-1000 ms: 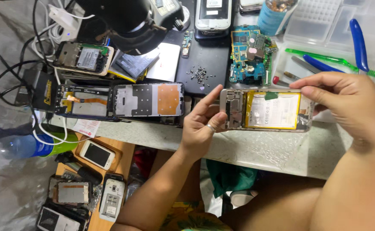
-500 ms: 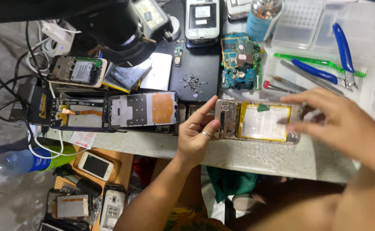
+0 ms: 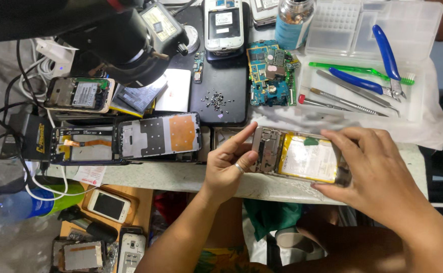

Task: The person disassembles a smartphone by removing the back cover and using a metal spudger to pry and disconnect internal components. They lift the motherboard and set it aside, then continue to separate the battery and other parts from the frame.

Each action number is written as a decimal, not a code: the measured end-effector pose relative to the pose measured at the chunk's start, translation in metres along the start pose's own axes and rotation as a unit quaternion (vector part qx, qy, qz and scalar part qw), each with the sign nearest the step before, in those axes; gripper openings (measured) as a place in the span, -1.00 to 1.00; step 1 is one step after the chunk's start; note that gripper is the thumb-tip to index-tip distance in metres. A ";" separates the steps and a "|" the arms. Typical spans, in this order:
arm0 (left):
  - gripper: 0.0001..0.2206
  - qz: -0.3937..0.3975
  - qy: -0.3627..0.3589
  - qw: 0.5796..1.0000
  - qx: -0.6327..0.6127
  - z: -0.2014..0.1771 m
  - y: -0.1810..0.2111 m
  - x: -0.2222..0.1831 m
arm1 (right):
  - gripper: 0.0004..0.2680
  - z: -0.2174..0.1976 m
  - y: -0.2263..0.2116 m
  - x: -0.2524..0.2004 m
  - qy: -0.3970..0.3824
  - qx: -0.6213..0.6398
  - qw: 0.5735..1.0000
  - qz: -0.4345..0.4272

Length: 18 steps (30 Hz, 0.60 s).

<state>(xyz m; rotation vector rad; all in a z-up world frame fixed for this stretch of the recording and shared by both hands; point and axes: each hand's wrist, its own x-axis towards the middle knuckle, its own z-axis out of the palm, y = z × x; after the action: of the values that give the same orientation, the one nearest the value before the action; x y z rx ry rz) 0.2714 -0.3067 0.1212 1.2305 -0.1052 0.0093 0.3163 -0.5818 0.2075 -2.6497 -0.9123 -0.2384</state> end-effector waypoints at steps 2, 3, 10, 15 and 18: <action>-0.48 0.011 -0.014 1.000 0.018 0.002 0.002 0.000 | -0.30 -0.003 0.002 -0.003 0.003 0.000 1.000 0.009; -0.55 0.033 0.006 0.999 0.017 0.005 0.002 0.000 | -0.32 -0.004 0.003 -0.007 0.002 -0.001 1.000 0.013; -0.83 0.284 0.125 0.876 0.368 0.027 0.021 0.004 | -0.29 -0.006 0.055 -0.050 0.023 0.000 0.995 0.099; -0.77 0.276 0.040 0.835 0.474 0.032 0.029 0.009 | -0.22 0.000 0.088 -0.081 0.008 0.007 0.993 0.118; -0.72 0.257 0.030 0.810 0.527 0.034 0.028 0.008 | -0.21 -0.001 0.090 -0.085 0.004 -0.006 0.994 0.108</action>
<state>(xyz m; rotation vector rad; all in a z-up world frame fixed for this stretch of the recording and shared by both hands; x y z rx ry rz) 0.2751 -0.3295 0.1594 2.2825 -0.4169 0.6618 0.3057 -0.6973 0.1641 -2.7295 -0.6148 -0.2027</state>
